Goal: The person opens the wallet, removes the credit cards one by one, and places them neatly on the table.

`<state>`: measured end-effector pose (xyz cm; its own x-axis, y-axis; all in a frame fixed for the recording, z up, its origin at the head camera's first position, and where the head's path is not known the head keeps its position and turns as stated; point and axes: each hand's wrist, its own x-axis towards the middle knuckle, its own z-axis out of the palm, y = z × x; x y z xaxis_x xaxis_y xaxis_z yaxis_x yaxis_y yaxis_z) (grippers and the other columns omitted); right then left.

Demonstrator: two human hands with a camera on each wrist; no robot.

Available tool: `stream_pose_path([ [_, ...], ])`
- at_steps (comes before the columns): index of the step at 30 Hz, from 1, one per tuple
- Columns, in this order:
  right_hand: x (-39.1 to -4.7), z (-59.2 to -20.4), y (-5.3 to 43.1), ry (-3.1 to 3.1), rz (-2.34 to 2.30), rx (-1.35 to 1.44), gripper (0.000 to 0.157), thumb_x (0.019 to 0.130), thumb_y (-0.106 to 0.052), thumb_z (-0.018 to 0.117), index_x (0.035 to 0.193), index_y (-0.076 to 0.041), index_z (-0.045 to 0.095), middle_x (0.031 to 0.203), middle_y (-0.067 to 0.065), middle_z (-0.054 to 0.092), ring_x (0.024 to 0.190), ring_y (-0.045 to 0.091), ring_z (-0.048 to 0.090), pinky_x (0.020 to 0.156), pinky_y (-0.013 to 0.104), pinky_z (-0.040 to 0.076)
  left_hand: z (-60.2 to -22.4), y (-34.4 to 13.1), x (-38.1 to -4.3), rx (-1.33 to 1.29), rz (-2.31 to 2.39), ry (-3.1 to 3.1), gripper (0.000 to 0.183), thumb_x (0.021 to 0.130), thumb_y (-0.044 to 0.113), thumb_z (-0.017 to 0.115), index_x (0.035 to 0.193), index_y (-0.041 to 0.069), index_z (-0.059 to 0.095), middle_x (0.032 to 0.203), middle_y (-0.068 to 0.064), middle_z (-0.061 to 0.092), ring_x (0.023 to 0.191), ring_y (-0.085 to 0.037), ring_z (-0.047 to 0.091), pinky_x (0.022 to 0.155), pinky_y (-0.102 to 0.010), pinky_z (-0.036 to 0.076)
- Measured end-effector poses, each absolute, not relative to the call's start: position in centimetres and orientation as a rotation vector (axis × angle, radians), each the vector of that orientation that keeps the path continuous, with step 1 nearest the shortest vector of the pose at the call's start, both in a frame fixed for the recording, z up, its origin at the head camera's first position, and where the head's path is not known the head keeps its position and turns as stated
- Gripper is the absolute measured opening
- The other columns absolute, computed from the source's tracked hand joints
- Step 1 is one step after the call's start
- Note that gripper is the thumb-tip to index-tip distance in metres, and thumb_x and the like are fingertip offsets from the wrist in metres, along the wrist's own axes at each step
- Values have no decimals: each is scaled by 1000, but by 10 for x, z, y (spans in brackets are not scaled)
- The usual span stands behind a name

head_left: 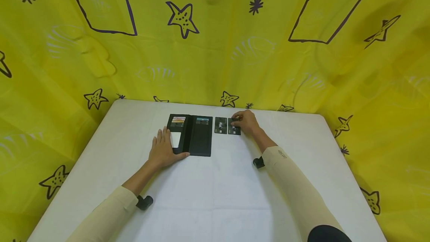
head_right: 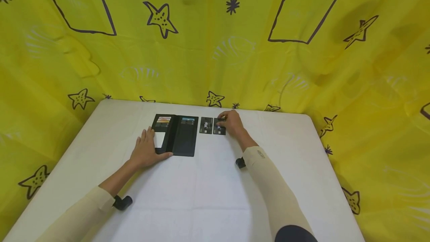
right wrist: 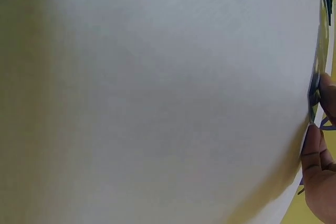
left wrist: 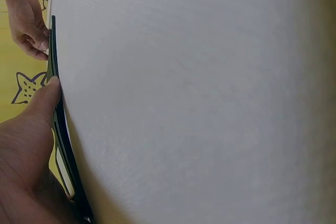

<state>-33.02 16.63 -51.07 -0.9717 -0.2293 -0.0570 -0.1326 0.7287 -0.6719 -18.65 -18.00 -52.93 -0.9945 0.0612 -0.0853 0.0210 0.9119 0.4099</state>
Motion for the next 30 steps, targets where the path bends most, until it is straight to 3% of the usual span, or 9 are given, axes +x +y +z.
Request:
stream_pose_path([
  [3, -331, -510, 166, 2788, -1058, -275, 29, 93, -12, 83, 119, 0, 77, 116, 17, 73, 106, 31, 62, 96, 44, 51, -531, -180, -187, 66, 641, 2973, 129, 81, 60, 82, 161, -14, 12, 171, -31, 3, 158, -48, 1, 126, -60, 3],
  [9, -329, -507, 161, 2783, -1093, -183, 36, 97, -21, 79, 126, -1, 72, 132, 21, 66, 123, 37, 59, 106, 49, 49, -533, -179, -187, 77, 637, 2974, 130, 81, 61, 81, 161, -14, 12, 171, -31, 3, 158, -48, 1, 126, -60, 3],
  [18, -330, -503, 147, 2867, -1223, -155, 34, 97, -23, 78, 121, 0, 74, 128, 22, 67, 119, 38, 61, 100, 50, 52, -533, -181, -188, 68, 614, 2977, 130, 82, 62, 81, 162, -13, 11, 171, -31, 2, 158, -48, 0, 126, -60, 3],
  [25, -325, -501, 134, 2866, -1250, -245, 27, 99, -21, 76, 118, -1, 75, 113, 19, 71, 104, 35, 65, 83, 44, 56, -533, -182, -187, 73, 619, 2978, 131, 82, 62, 81, 161, -14, 11, 171, -32, 3, 158, -49, 1, 126, -60, 4],
  [30, -320, -498, 120, 2805, -1286, -288, 23, 101, -19, 73, 114, -2, 79, 109, 15, 72, 102, 31, 64, 86, 43, 55, -532, -181, -187, 77, 616, 2978, 131, 82, 62, 81, 161, -15, 11, 171, -31, 3, 158, -49, 1, 126, -60, 4],
])
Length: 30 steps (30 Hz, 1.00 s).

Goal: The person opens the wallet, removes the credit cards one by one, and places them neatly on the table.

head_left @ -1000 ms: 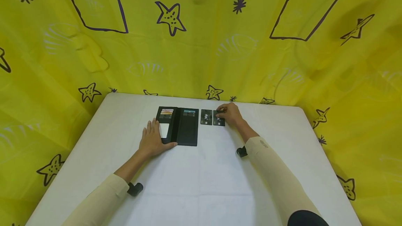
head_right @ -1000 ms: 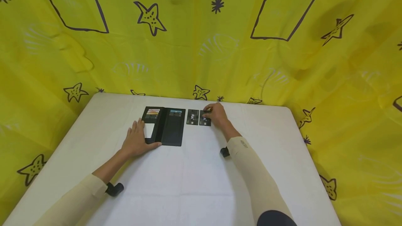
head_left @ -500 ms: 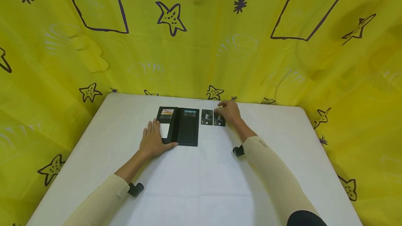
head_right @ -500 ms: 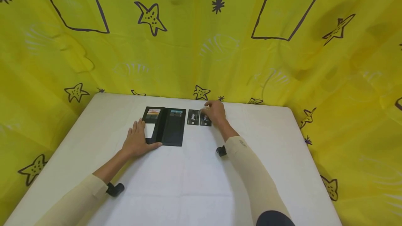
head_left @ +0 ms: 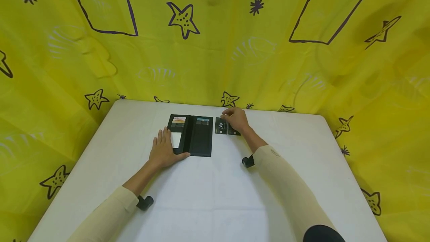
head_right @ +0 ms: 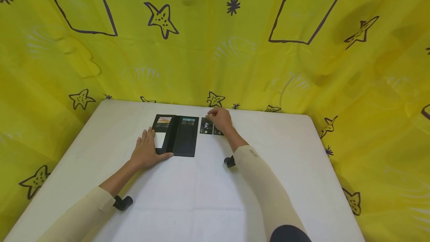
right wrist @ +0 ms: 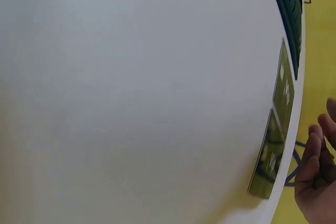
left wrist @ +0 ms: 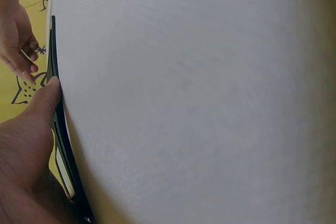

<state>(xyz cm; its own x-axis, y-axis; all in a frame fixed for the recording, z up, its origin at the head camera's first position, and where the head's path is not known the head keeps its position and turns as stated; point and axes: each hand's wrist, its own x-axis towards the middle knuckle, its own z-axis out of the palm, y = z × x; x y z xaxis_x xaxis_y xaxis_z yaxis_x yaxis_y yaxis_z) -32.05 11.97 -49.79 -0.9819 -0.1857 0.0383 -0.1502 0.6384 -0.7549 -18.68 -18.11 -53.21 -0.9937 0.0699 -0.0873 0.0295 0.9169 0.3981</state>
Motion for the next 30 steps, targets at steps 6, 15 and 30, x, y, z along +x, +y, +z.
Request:
stream_pose_path([
  [6, -319, -495, 102, 2710, -1316, -363, 22, 102, -17, 70, 109, 0, 82, 107, 13, 77, 99, 28, 69, 86, 40, 56, -531, -181, -186, 72, 643, 2985, 129, 81, 59, 83, 160, -15, 13, 171, -32, 5, 157, -50, 2, 126, -61, 5],
  [15, -315, -494, 86, 2572, -1337, -290, 20, 99, -14, 74, 102, 3, 82, 94, 11, 77, 80, 20, 67, 71, 27, 55, -532, -181, -188, 73, 640, 2990, 128, 81, 59, 82, 160, -15, 14, 171, -32, 5, 157, -49, 3, 126, -61, 5],
  [30, -314, -493, 78, 2516, -1325, -272, 20, 102, -6, 66, 104, 6, 81, 84, 13, 78, 64, 12, 61, 55, 20, 47, -532, -180, -187, 60, 631, 2976, 130, 80, 61, 82, 161, -14, 14, 171, -31, 4, 158, -49, 2, 126, -60, 4],
])
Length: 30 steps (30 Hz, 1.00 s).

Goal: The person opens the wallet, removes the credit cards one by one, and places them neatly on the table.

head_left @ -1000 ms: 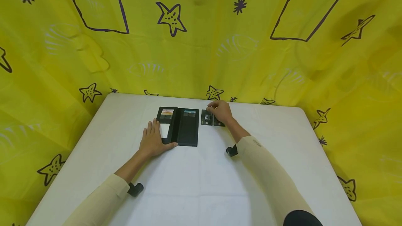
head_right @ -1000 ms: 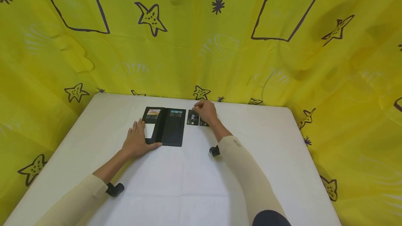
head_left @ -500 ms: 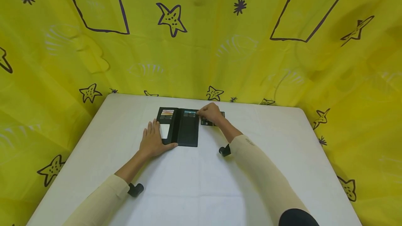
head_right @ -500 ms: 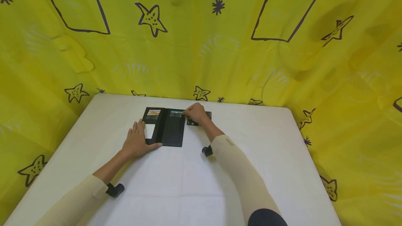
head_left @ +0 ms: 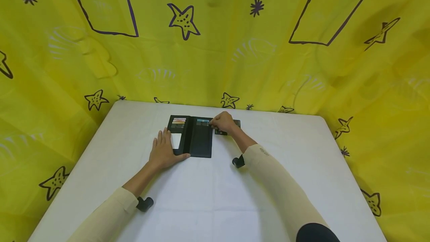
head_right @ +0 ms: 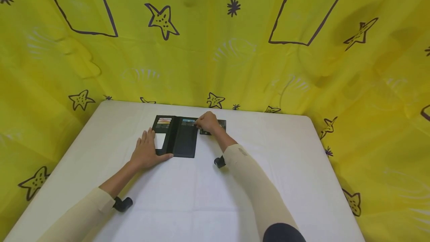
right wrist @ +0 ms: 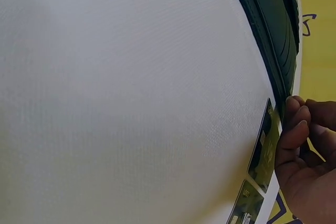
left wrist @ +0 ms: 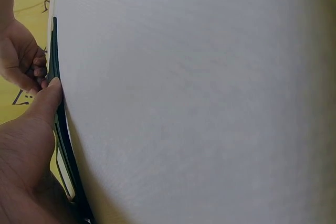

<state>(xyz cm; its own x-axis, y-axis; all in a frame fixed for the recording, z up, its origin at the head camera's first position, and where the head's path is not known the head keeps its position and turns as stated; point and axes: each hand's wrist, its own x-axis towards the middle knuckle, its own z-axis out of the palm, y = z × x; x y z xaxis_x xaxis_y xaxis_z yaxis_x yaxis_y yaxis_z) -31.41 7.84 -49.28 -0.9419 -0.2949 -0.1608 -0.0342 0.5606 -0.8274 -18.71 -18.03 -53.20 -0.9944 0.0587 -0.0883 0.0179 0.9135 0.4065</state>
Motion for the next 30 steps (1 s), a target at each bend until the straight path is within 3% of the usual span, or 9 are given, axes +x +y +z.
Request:
stream_pose_path([
  [7, -314, -490, 73, 2501, -1351, -167, 18, 101, -6, 68, 101, 7, 81, 78, 11, 75, 58, 10, 56, 55, 21, 47, -531, -182, -187, 65, 625, 2989, 129, 81, 61, 82, 161, -14, 14, 171, -32, 5, 157, -49, 2, 126, -61, 5],
  [22, -312, -492, 67, 2556, -1346, -88, 17, 98, -9, 73, 95, 6, 81, 71, 7, 72, 61, 12, 63, 58, 22, 53, -531, -180, -187, 59, 616, 2979, 129, 82, 61, 81, 161, -14, 12, 171, -31, 3, 158, -49, 1, 126, -60, 4],
  [26, -310, -491, 66, 2567, -1326, -104, 18, 99, -9, 72, 96, 6, 81, 78, 10, 75, 65, 14, 64, 60, 24, 53, -530, -180, -186, 59, 629, 2981, 129, 82, 60, 81, 161, -14, 12, 171, -32, 3, 158, -49, 1, 126, -60, 4],
  [30, -308, -492, 67, 2623, -1221, -212, 17, 100, -10, 72, 103, 3, 82, 98, 14, 78, 78, 19, 68, 66, 29, 55, -531, -180, -186, 68, 626, 2973, 129, 83, 60, 81, 161, -14, 11, 171, -32, 2, 157, -50, 1, 126, -61, 5],
])
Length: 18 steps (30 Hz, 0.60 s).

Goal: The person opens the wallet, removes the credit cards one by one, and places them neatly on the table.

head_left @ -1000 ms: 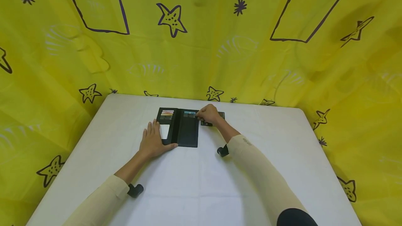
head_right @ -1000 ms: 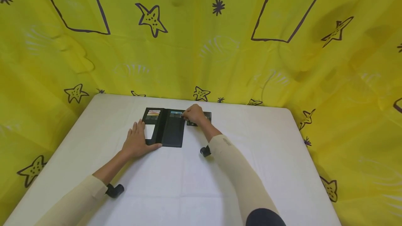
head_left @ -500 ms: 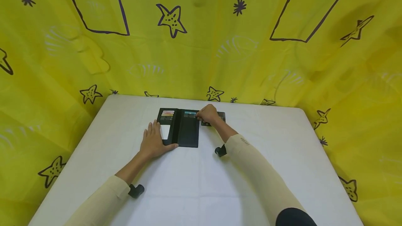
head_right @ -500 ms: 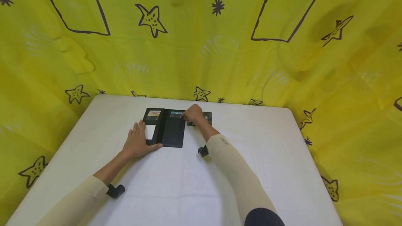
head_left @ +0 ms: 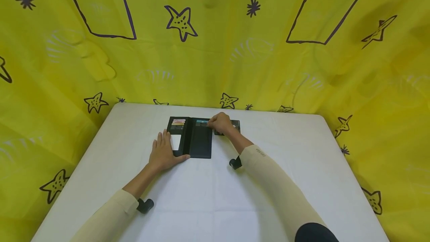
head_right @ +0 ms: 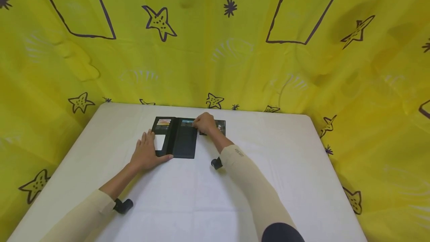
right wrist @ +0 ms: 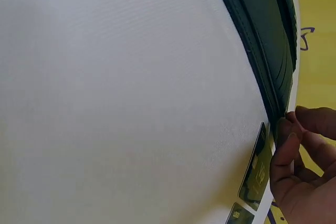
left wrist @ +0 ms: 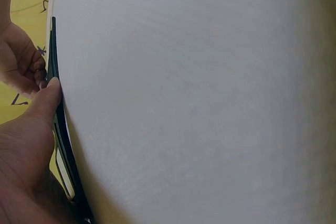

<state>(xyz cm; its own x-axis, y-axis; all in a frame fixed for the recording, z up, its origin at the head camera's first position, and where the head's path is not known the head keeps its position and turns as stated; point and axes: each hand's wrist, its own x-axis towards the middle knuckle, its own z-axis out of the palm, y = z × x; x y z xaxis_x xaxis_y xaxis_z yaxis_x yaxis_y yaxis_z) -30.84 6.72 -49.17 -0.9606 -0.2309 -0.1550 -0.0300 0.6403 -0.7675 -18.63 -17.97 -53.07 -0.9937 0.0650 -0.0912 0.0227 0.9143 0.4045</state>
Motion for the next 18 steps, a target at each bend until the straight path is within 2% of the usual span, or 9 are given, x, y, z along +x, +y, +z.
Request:
stream_pose_path([
  [3, -308, -492, 67, 2668, -1140, -311, 16, 99, -10, 73, 107, 0, 82, 111, 15, 78, 93, 23, 70, 74, 32, 57, -532, -180, -186, 73, 621, 2978, 129, 83, 61, 81, 161, -14, 11, 171, -32, 2, 157, -50, 1, 126, -61, 5],
  [6, -307, -491, 65, 2694, -1123, -339, 16, 98, -9, 74, 106, 2, 82, 110, 15, 78, 96, 25, 70, 76, 34, 58, -531, -181, -186, 76, 631, 2984, 129, 83, 61, 81, 161, -15, 11, 171, -32, 3, 157, -50, 1, 126, -61, 5],
  [13, -304, -491, 62, 2658, -1259, -151, 16, 96, -6, 72, 91, 5, 82, 77, 12, 76, 61, 16, 66, 58, 26, 51, -531, -179, -184, 85, 631, 2984, 129, 82, 60, 81, 160, -15, 13, 170, -33, 5, 157, -50, 3, 126, -61, 6],
  [18, -306, -491, 59, 2573, -1391, 20, 15, 94, -3, 75, 85, 8, 80, 67, 9, 72, 54, 15, 67, 55, 24, 53, -530, -178, -184, 85, 651, 2999, 127, 82, 59, 82, 160, -15, 15, 170, -33, 7, 157, -50, 4, 126, -62, 7],
])
